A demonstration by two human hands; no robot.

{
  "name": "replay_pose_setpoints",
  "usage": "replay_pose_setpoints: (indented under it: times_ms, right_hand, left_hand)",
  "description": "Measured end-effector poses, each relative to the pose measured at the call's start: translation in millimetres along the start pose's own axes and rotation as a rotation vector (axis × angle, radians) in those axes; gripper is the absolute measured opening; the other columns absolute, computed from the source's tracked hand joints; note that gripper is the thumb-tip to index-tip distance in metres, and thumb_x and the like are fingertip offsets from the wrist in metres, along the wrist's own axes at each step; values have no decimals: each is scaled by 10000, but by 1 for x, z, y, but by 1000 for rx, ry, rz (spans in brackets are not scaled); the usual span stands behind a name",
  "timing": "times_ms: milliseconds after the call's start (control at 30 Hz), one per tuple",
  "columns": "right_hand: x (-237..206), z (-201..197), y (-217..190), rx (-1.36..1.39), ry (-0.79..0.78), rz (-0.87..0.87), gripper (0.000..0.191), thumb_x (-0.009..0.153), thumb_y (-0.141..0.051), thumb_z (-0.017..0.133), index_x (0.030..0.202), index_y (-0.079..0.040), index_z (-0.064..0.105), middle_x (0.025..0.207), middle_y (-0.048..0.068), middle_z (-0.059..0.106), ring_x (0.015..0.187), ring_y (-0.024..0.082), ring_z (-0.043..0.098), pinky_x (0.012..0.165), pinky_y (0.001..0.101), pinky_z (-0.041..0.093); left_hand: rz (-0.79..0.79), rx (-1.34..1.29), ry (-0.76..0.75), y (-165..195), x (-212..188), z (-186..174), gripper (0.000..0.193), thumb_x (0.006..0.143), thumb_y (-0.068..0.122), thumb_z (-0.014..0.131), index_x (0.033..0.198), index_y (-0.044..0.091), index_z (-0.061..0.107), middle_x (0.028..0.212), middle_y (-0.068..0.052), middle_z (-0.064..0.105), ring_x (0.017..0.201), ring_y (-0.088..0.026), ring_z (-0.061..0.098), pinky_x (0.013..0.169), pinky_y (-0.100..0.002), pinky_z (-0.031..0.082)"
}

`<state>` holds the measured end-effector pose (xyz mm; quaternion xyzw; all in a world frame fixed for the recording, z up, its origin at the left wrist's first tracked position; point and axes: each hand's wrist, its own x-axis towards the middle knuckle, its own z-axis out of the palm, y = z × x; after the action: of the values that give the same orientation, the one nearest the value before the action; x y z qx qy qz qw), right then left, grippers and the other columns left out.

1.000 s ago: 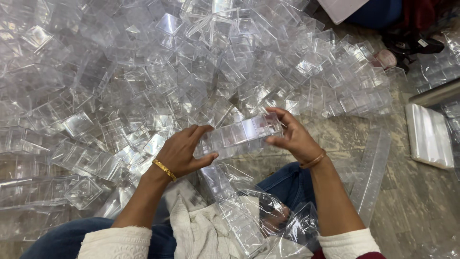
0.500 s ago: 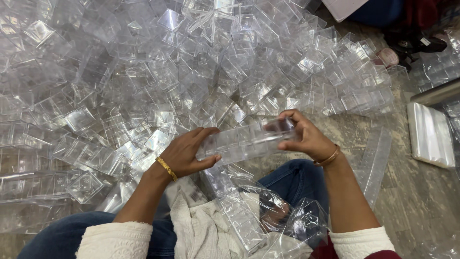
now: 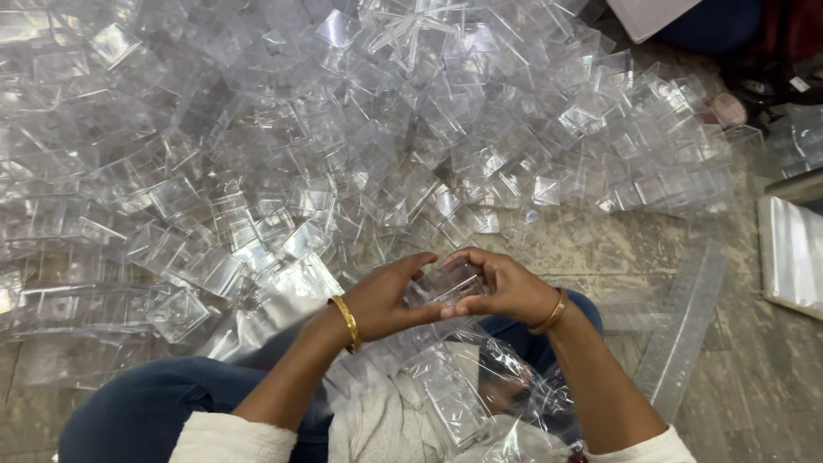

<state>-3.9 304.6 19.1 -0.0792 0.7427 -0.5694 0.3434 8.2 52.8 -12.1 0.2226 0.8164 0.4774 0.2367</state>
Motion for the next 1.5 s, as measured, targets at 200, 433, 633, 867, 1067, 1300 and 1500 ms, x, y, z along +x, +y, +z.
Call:
replay_pose_setpoints:
  times_ms: [200, 433, 633, 867, 1067, 1300, 1500]
  right_hand:
    - [-13, -23, -5, 107, 318, 96, 639, 677, -194, 853, 1251, -53, 611, 1152, 91, 743, 1103, 231, 726, 946, 367, 587]
    - [-24, -24, 3, -11, 437, -246, 597, 745, -128, 869, 1266, -55, 588, 1231, 113, 707, 1178, 209, 669, 992, 345, 584]
    - [-60, -56, 24, 14, 588, -217, 507, 806, -154, 834, 1255, -71, 613, 1206, 93, 695, 1115, 182, 682, 903, 341, 624]
    - [-237, -177, 85, -707, 1383, -89, 577, 952, -24, 876, 1431, -79, 559, 1183, 109, 627, 1064, 208, 616, 904, 358, 525]
    - [-265, -191, 161, -215, 1237, -170, 722, 822, -91, 805, 1454, -58, 459, 1270, 82, 655, 1146, 174, 625, 958, 320, 564]
    - [-219, -180, 182, -389, 1172, -43, 711, 800, -82, 846, 1423, -10, 511, 1368, 151, 621, 1272, 238, 605, 1015, 375, 545]
    - [-217, -161, 172, -634, 1216, 114, 754, 730, -124, 906, 1327, 16, 467, 1301, 173, 579, 1205, 251, 598, 962, 378, 581]
  left_hand:
    - [-126, 3, -4, -20, 7, -15, 968, 756, 680, 644, 1504, 97, 447, 1131, -204, 732, 1000, -309, 734, 843, -436, 610]
    - [-209, 29, 72, -46, 16, -24, 880, 800, 669, 642, 1433, 70, 518, 1134, -228, 730, 987, -311, 740, 842, -434, 606]
    - [-250, -13, 156, -63, 11, -32, 847, 806, 660, 646, 1394, 58, 550, 1222, -201, 683, 1018, -308, 720, 840, -431, 597]
    - [-350, 65, 153, -65, 15, -34, 810, 812, 644, 642, 1371, 61, 583, 1177, -213, 724, 1006, -309, 725, 871, -448, 581]
    - [-321, 21, 155, -61, 12, -35, 839, 821, 638, 613, 1455, 99, 512, 1224, -204, 688, 1004, -314, 714, 857, -454, 578]
    - [-286, 27, 122, -51, 9, -34, 803, 842, 645, 576, 1514, 217, 475, 1249, -221, 662, 1032, -299, 688, 876, -468, 562]
    - [-231, 6, 115, -51, 10, -36, 789, 845, 644, 577, 1494, 204, 484, 1278, -214, 670, 1136, -320, 673, 915, -464, 557]
